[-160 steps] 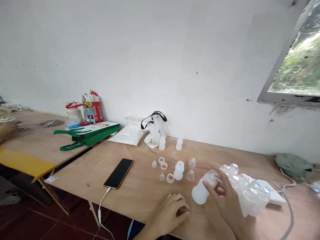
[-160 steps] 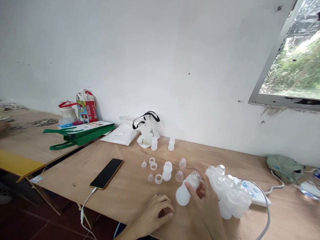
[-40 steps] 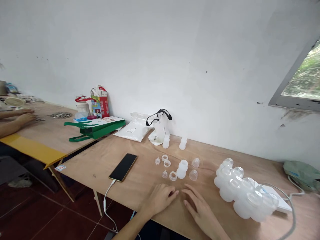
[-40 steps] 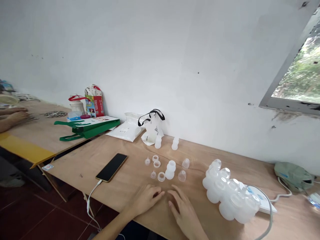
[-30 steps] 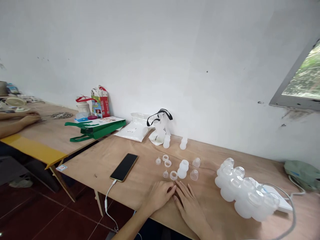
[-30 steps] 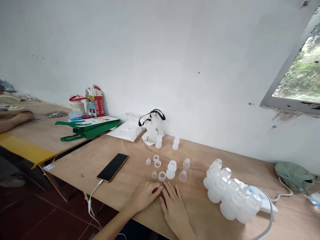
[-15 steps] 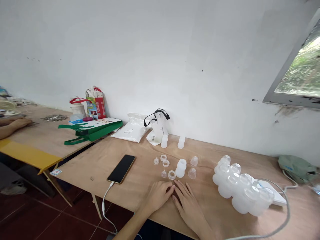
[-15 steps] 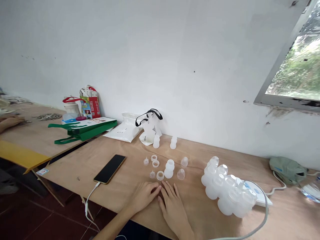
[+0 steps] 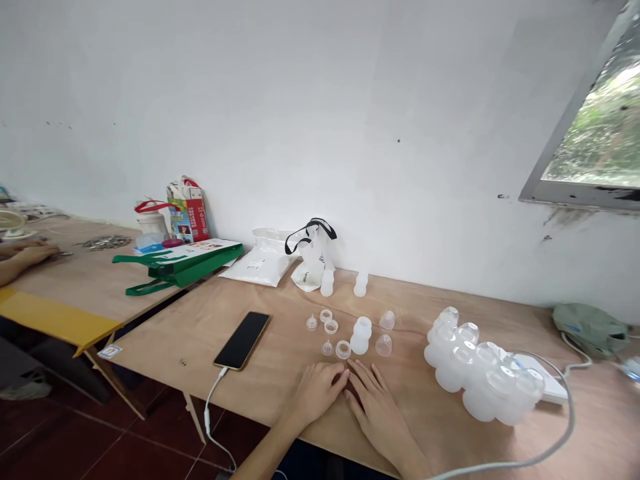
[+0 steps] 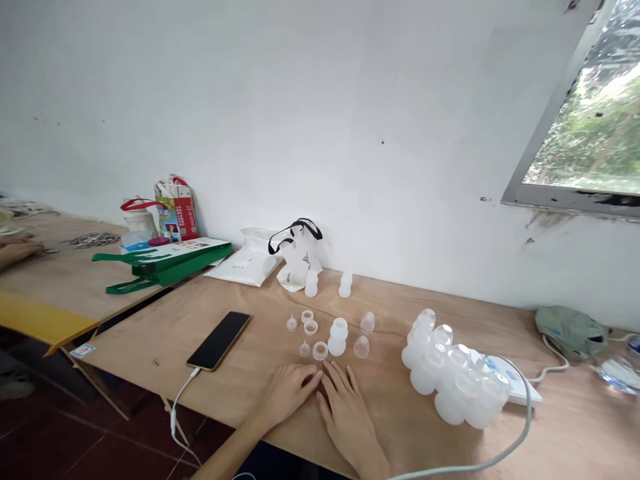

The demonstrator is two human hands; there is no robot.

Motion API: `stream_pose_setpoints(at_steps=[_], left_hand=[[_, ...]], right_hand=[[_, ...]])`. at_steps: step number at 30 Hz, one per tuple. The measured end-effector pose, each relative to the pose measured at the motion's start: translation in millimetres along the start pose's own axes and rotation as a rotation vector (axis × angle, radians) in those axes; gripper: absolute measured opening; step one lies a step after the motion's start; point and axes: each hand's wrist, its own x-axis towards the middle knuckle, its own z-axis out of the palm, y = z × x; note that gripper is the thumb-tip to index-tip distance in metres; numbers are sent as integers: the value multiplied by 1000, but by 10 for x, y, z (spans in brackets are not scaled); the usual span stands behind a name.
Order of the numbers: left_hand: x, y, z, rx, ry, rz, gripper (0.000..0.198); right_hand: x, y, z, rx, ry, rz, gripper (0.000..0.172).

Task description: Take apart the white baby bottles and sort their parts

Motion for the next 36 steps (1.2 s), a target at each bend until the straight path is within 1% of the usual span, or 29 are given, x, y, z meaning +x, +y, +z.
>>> stream_pose_setpoints(at_steps=[3, 5, 7, 9, 11, 13, 15, 17, 19, 23, 29, 32, 36], left_hand=[[6, -23, 41, -65, 32, 13, 33], [21, -47, 73, -134, 96, -7, 26], [39, -67, 94, -160, 205, -93, 20], [53, -80, 103, -128, 325, -202, 16], [56, -85, 110, -80, 393, -270, 12], [52, -89, 125, -35, 374, -279, 19], [48, -96, 147, 15, 310, -253, 29], [49, -106, 166, 45, 249, -207, 30], [53, -118, 175, 37, 223, -171, 27], [58, -140, 178, 0, 224, -153, 27], [68, -198, 251, 48, 233, -139, 39], [74, -212, 270, 42, 231, -140, 33], [73, -184, 222, 15, 241, -121, 25]], right_hand=[[8, -8, -11, -5, -14, 3, 43], [15, -16, -20, -1, -23, 8, 44], [22, -25, -34, 4, -35, 19, 45], [27, -36, -51, 3, -53, 32, 44], [30, -45, -65, -2, -70, 41, 44], [31, -49, -72, -8, -72, 43, 44], [31, -47, -70, -11, -70, 42, 44], [30, -42, -63, -15, -68, 43, 44], [29, -40, -55, -18, -65, 39, 44], [30, -41, -49, -19, -34, 17, 44], [13, -30, -31, -7, 20, 0, 44], [5, -26, -21, -1, 40, -6, 44], [13, -32, -29, -9, 32, -7, 42]])
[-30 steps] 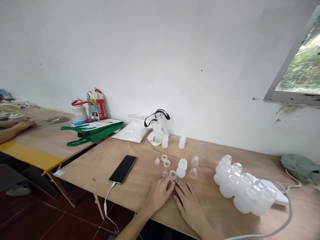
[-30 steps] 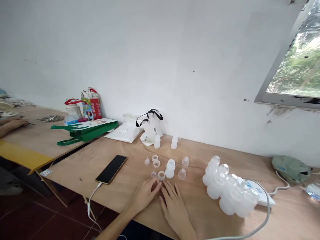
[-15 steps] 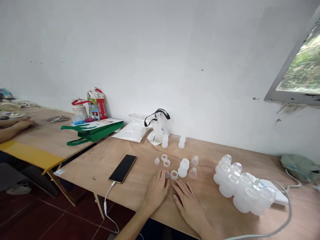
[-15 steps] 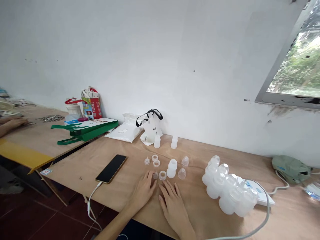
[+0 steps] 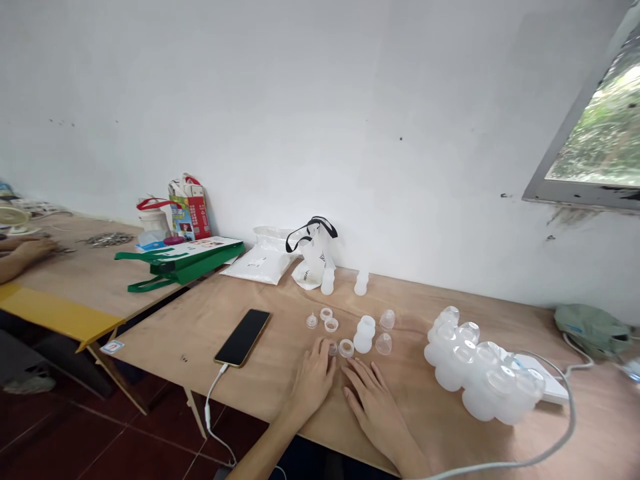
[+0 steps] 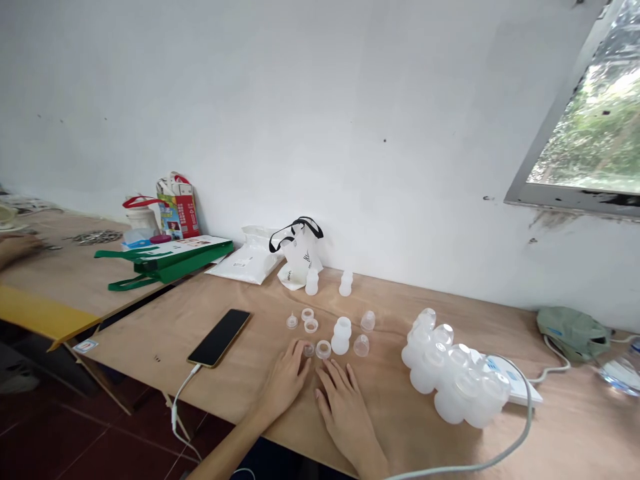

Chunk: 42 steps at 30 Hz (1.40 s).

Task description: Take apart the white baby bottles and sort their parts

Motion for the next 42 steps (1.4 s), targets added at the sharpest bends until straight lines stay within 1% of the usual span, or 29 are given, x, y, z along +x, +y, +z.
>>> stream_pose_setpoints(at_steps=[4, 8, 12, 17, 20, 22, 23, 25, 28, 30, 31, 33, 35, 37, 39, 41, 42], left_hand=[[-1, 42, -76, -1, -35, 10, 20], [-13, 61, -112, -78, -61, 20, 16], [-14, 47, -83, -181, -91, 58, 12], [-2, 33, -28, -262, -129, 105, 13], [-16, 35, -30, -319, -166, 100, 20], [-36, 33, -44, -337, -198, 128, 24], [-46, 31, -51, -338, -201, 150, 25], [-60, 21, -59, -329, -175, 187, 31], [-54, -5, -54, -293, -100, 235, 56], [-40, -18, -48, -235, -102, 275, 71], [-34, -18, -50, -201, -119, 297, 74], [-31, -1, -67, -144, -151, 327, 68], [-36, 36, -103, -122, -149, 324, 51], [-43, 80, -144, -127, -125, 286, 32], [-45, 110, -170, -146, -110, 250, 17], [-41, 118, -169, -167, -101, 240, 10], [-38, 113, -158, -172, -96, 237, 11]], right_hand=[[13, -8, -20, -3, -26, 6, 42], [13, -10, -6, 25, 9, 11, 45], [-2, -11, 36, 68, 69, 53, 48], [-6, -7, 46, 114, 109, 25, 40], [17, -8, 35, 136, 136, 30, 28], [37, -12, 27, 142, 153, 57, 17], [46, -14, 23, 143, 161, 74, 15], [57, -20, 12, 137, 179, 109, 14], [56, -30, -10, 140, 199, 150, 14], [51, -38, -29, 160, 203, 159, 18], [50, -43, -40, 174, 198, 156, 21], [49, -51, -60, 199, 183, 149, 26], [50, -55, -76, 225, 169, 148, 28], [51, -54, -84, 254, 171, 155, 28], [50, -52, -86, 276, 180, 163, 29], [48, -50, -85, 275, 191, 175, 29], [47, -50, -85, 267, 197, 182, 29]])
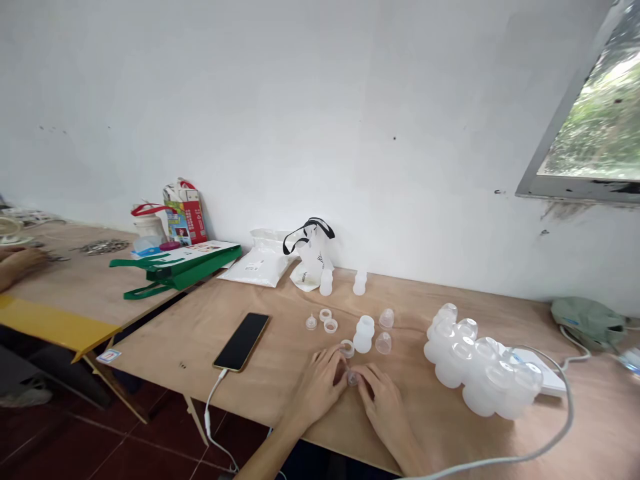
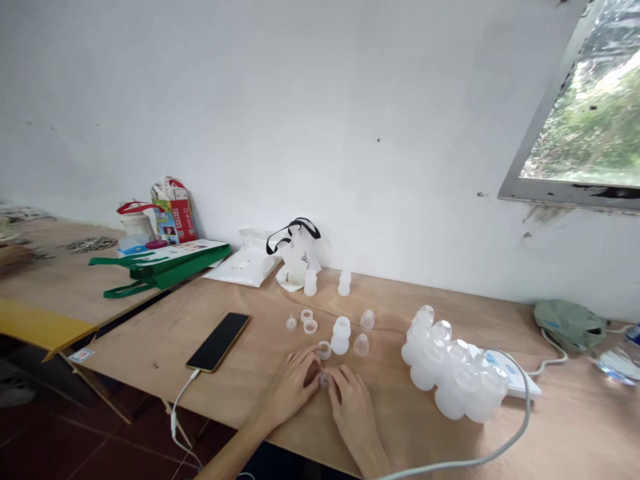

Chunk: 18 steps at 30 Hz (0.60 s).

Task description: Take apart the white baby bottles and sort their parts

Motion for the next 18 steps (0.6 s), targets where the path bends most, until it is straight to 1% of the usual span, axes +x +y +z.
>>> stream_pose_setpoints(at_steps=[1, 5, 8, 9, 11, 14, 16, 18], left_hand=[[2, -11, 13, 1, 9, -6, 15], [-5, -54, 66, 60, 21, -56, 42], [-22, -62, 72, 110, 17, -59, 50], [-28, -60, 69, 117, 23, -55, 49], [-34, -54, 62, 118, 39, -46, 42], [-28, -41, 54, 119, 41, -35, 21], [-15, -29, 48, 111, 18, -12, 13], [-2, -17, 41, 89, 5, -1, 14]], right_hand=[[-1, 1, 1, -8, 8, 4, 29], [-8, 16, 0, -2, 71, 28, 30], [-22, 29, -10, 27, 128, 52, 30], [-28, 33, -15, 33, 137, 53, 30], [-43, 37, -23, 25, 140, 42, 36], [-60, 37, -25, -4, 118, 17, 49], [-60, 34, -21, 9, 110, 12, 47], [-53, 31, -20, 38, 123, 18, 41]])
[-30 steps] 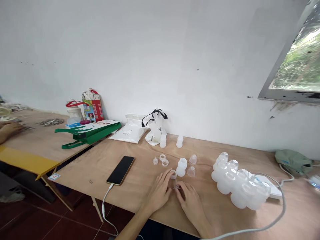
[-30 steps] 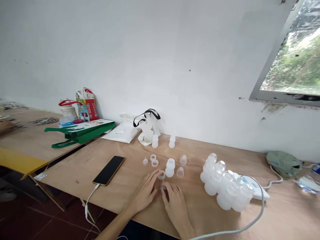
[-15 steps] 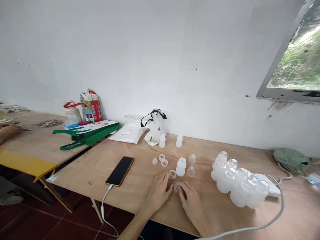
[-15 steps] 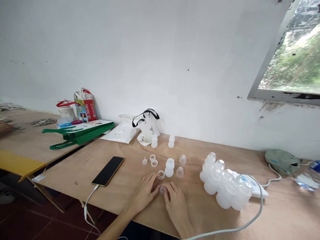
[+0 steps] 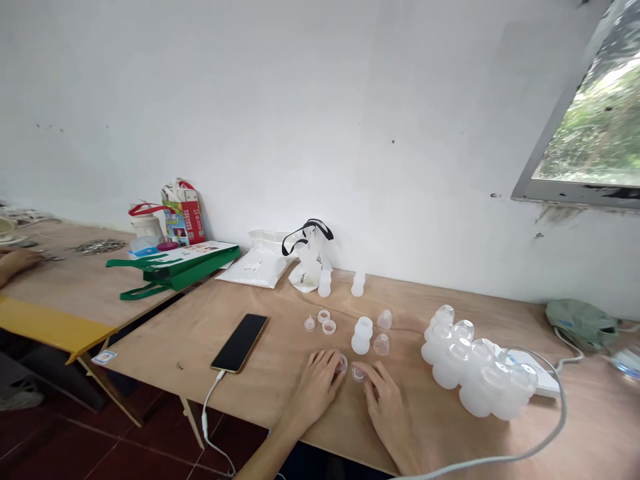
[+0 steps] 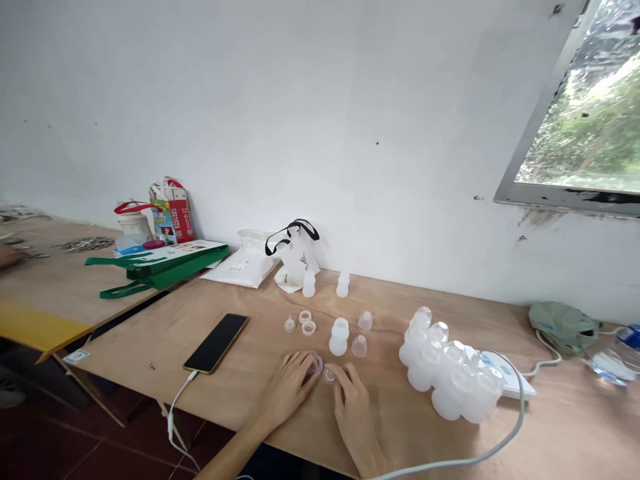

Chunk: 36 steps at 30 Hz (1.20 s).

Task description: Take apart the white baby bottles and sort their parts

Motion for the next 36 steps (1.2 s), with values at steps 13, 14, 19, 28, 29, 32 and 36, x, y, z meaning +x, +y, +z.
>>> stream_pose_setpoints(at_steps=[13, 14, 19, 28, 29, 32, 36], left_hand=[[28, 46, 0, -604, -59, -103, 43], [30, 65, -14, -608, -65, -84, 44], [23, 139, -86, -628, -107, -67, 42], [-20, 83, -28, -550, -170, -71, 47], [-18, 82, -34, -567, -179, -50, 46], [-9, 94, -72, -638, -198, 21, 47], [-11, 88, -89, -679, -226, 47, 50]], right_hand=[[68, -157, -78, 66, 31, -172, 32], [73, -161, -85, 63, 20, -166, 31], [70, -95, -59, 120, 33, -21, 31], [72, -58, -20, 183, 63, 28, 21], [70, -50, -12, 172, 51, 48, 17], [53, -3, 35, 132, 39, 107, 15], [32, 57, 86, 77, -8, 111, 22]])
